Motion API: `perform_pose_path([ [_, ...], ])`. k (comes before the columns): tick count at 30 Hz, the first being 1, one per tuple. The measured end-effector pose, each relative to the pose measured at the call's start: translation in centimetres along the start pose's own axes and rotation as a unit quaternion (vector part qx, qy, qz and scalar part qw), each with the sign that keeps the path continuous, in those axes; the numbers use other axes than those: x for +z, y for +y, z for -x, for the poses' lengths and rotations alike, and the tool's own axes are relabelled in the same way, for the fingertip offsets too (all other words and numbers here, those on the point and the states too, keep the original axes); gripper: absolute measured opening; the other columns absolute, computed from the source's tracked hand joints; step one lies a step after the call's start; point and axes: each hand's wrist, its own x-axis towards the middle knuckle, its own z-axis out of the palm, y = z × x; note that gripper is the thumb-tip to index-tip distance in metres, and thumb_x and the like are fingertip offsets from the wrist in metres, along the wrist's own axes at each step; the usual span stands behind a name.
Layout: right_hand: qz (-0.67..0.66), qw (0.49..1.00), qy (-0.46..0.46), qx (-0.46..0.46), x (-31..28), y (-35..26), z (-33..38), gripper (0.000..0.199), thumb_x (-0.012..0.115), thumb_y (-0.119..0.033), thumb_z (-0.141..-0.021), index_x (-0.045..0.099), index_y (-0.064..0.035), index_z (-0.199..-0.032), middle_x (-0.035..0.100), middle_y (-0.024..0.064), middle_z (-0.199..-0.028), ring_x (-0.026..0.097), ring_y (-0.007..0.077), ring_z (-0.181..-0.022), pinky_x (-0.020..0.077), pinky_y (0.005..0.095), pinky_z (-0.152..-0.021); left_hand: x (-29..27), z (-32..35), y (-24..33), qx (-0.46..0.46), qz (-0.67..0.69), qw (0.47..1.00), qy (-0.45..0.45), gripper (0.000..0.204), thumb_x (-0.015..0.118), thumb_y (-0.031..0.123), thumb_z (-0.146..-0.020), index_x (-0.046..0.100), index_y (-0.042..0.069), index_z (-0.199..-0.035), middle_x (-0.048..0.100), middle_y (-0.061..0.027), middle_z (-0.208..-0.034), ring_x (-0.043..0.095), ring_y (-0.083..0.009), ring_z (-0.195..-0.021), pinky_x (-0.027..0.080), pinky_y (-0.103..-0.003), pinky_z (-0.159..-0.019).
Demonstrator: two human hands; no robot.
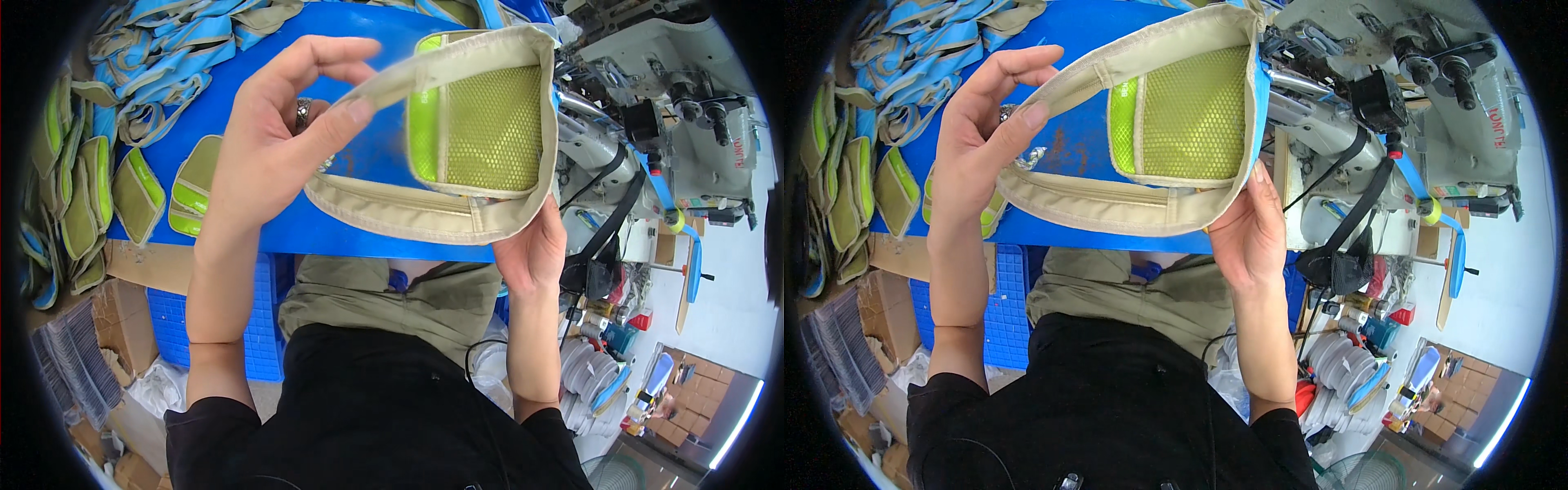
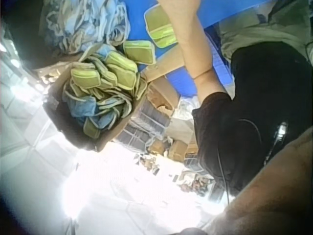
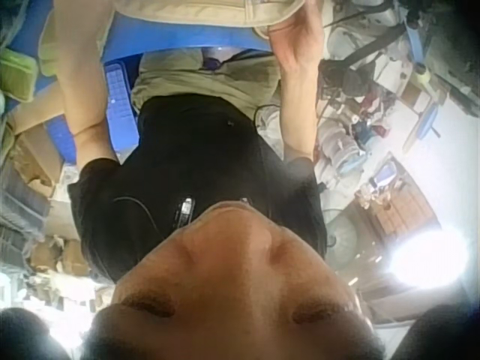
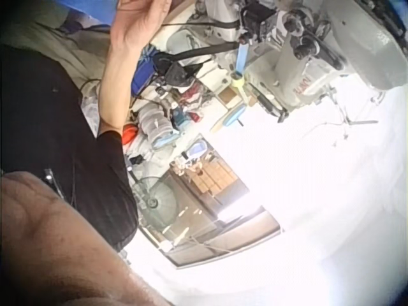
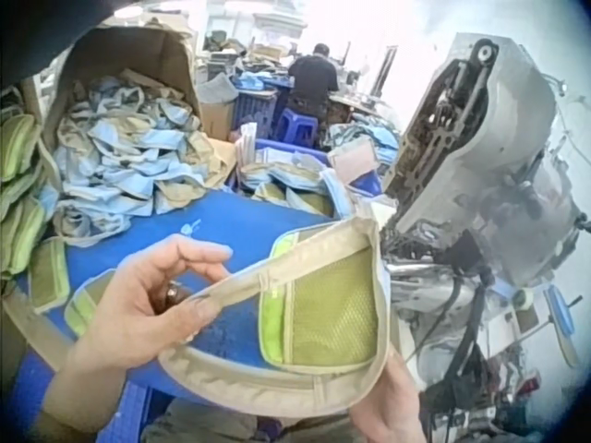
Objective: Assembling and trimming fabric/leather components for small bags at a sewing station.
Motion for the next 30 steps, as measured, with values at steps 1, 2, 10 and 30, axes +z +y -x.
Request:
perform_pose_path([
  [1,0.011,1.0,0.008,-0.01,0.1,0.0,0.0,0.049,0.055,-0.031,-0.107,0.052,-0.0074,-0.15,0.054,0.0101,-0.154,0.046,0.0312,-0.145,0.0304,0.0526,-0.125,0.1,0.0,-0.1,-0.003,0.004,1.0,0.002,0.046,0.069,0.01,-0.096,0.06,0.0,-0.14,0.065,-0.0066,-0.121,0.059,-0.0068,-0.109,0.046,-0.019,-0.086],
  [2,0.01,1.0,0.011,-0.01,0.1,0.0,0.0,0.049,0.055,-0.031,-0.107,0.052,-0.0074,-0.149,0.054,0.01,-0.154,0.047,0.0312,-0.144,0.031,0.0526,-0.124,0.1,0.1,-0.1,-0.004,0.006,1.0,0.003,0.046,0.069,0.01,-0.096,0.06,0.0,-0.14,0.065,-0.0067,-0.121,0.059,-0.0069,-0.109,0.046,-0.018,-0.086],
  [10,0.002,0.999,0.029,-0.015,0.2,0.1,0.0,0.047,0.053,-0.03,-0.108,0.052,-0.0069,-0.149,0.055,0.0106,-0.153,0.048,0.0316,-0.143,0.0339,0.0524,-0.123,0.5,0.0,1.5,-0.02,0.061,0.998,0.019,0.044,0.067,0.008,-0.096,0.06,-0.001,-0.138,0.066,-0.0075,-0.123,0.059,-0.0038,-0.1,0.045,-0.017,-0.082],
  [30,0.054,0.998,-0.015,-0.014,-0.8,0.4,-1.2,0.047,0.052,-0.033,-0.107,0.052,-0.0081,-0.147,0.056,0.012,-0.149,0.054,0.0321,-0.135,0.0405,0.0502,-0.116,5.9,-7.8,-10.3,-0.124,0.456,0.881,-0.016,0.026,0.067,0.017,-0.102,0.069,0.005,-0.125,0.075,-0.0041,-0.099,0.07,-0.0098,-0.086,0.057,-0.025,-0.065],
])
